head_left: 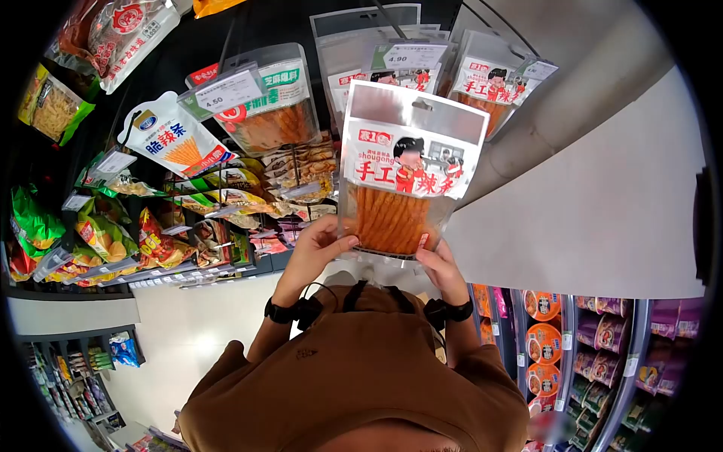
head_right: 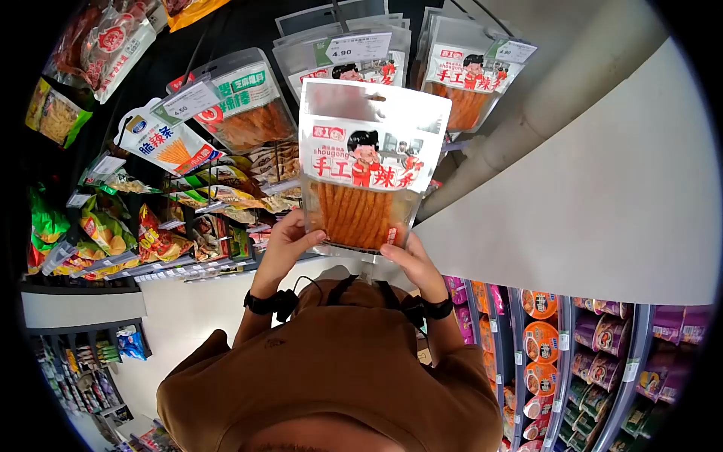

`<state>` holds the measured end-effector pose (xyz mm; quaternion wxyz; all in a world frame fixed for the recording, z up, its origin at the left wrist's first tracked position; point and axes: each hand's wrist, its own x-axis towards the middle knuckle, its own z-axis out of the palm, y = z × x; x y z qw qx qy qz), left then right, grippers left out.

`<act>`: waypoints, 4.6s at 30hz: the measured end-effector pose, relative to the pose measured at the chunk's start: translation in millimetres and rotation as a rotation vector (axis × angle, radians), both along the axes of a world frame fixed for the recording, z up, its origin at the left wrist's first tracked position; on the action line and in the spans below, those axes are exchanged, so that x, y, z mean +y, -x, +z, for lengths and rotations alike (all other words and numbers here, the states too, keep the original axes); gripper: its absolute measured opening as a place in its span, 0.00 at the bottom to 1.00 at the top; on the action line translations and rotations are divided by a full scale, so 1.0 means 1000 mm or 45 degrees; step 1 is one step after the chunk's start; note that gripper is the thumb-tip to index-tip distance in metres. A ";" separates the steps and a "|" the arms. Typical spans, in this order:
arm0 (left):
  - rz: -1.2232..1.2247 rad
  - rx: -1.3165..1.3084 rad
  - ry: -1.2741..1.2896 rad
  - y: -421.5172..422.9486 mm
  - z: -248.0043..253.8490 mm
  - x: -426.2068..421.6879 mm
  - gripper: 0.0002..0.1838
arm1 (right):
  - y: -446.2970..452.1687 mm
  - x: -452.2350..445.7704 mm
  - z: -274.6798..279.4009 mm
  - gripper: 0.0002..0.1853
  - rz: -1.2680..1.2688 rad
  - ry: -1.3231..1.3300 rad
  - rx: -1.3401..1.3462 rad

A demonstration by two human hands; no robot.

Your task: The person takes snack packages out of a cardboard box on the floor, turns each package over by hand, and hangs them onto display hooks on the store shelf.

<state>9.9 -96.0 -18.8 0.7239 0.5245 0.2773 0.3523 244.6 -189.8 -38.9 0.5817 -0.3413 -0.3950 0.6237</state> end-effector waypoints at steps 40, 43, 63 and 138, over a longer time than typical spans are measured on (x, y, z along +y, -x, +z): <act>0.193 0.146 -0.189 -0.021 0.005 0.043 0.11 | -0.035 0.093 0.045 0.10 -0.102 -0.008 -0.461; 0.191 0.118 -0.174 -0.023 0.013 0.041 0.11 | -0.030 0.090 0.058 0.10 -0.132 -0.029 -0.462; 0.314 0.329 -0.298 -0.024 0.011 0.030 0.09 | -0.038 0.087 0.053 0.09 -0.075 0.062 -0.483; 0.351 0.504 -0.744 0.003 0.031 0.045 0.19 | 0.005 0.080 0.007 0.26 -0.567 0.100 -0.114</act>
